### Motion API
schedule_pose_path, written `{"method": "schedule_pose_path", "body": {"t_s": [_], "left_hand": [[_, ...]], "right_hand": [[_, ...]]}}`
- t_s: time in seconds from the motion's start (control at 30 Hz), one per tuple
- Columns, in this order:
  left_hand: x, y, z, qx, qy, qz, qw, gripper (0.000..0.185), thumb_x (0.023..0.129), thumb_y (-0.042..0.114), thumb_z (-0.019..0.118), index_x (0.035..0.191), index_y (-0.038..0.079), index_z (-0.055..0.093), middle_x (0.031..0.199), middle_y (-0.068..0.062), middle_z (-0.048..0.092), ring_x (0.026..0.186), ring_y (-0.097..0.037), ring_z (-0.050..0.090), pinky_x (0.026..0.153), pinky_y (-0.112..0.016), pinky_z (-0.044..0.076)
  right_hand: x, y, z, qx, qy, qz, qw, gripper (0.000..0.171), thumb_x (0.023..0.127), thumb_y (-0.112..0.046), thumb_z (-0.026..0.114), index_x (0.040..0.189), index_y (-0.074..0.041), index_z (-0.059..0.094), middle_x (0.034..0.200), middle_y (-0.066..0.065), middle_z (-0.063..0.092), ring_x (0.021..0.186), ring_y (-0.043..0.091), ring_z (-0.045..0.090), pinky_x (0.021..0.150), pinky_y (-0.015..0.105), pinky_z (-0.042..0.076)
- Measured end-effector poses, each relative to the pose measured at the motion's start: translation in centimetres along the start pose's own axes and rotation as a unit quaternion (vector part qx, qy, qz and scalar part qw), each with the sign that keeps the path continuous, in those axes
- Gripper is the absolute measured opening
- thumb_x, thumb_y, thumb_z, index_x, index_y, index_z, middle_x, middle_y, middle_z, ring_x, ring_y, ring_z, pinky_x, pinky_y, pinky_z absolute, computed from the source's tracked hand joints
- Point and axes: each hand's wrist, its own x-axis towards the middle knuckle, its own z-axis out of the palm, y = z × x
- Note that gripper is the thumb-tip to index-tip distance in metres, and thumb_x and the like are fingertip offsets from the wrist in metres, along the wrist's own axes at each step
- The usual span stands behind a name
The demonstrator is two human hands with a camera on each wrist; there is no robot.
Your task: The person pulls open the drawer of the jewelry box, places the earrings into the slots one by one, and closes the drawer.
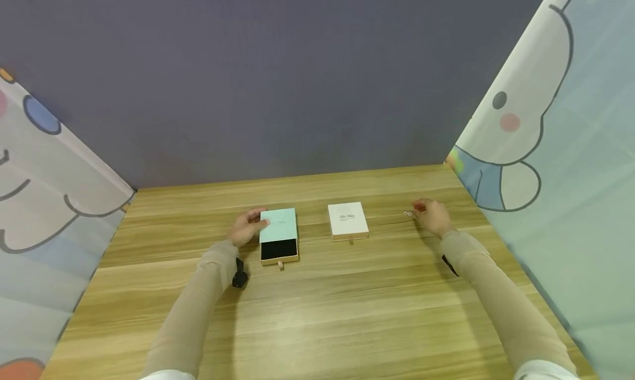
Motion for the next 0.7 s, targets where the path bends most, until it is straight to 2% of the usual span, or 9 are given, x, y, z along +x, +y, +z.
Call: {"method": "schedule_pose_path", "body": {"t_s": [0.2,0.4,0.6,0.7], "left_hand": [[0.0,-0.1,0.2,-0.005,0.000,0.001,1.0000,0.052,0.093,0.012,0.052,0.139,-0.005,0.033,0.145,-0.027,0.026,0.134,-0.040,0.025,0.110,-0.051,0.026],[0.0,-0.2,0.1,-0.010,-0.001,0.005,0.9999,0.052,0.094,0.012,0.052,0.139,-0.005,0.033,0.145,-0.027,0.026,0.133,-0.041,0.026,0.108,-0.053,0.028],[0.1,-0.2,-0.1,-0.002,-0.003,0.003,1.0000,0.052,0.094,0.014,0.051,0.139,-0.004,0.032,0.146,-0.027,0.023,0.134,-0.041,0.023,0.110,-0.052,0.025],[0.6,-1.0,-0.4,0.002,-0.003,0.003,1.0000,0.053,0.094,0.016,0.052,0.140,-0.002,0.032,0.147,-0.026,0.023,0.134,-0.041,0.023,0.110,-0.052,0.025]], "right_hand": [[0.2,0.7,0.5,-0.039,-0.017,0.007,0.999,0.029,0.088,-0.008,0.057,0.111,0.009,0.059,0.105,0.027,0.063,0.094,0.042,0.060,0.082,0.051,0.049],[0.1,0.8,1.2,-0.047,-0.030,0.005,0.998,0.028,0.089,-0.008,0.057,0.111,0.009,0.059,0.106,0.026,0.063,0.095,0.040,0.060,0.082,0.050,0.050],[0.2,0.3,1.7,-0.067,-0.043,0.011,0.997,0.027,0.090,-0.008,0.056,0.111,0.008,0.058,0.103,0.025,0.063,0.090,0.037,0.062,0.076,0.047,0.051],[0.3,0.1,1.8,-0.080,-0.044,0.010,0.996,0.025,0.091,-0.008,0.055,0.110,0.007,0.059,0.102,0.024,0.064,0.088,0.036,0.063,0.073,0.046,0.052]]}}
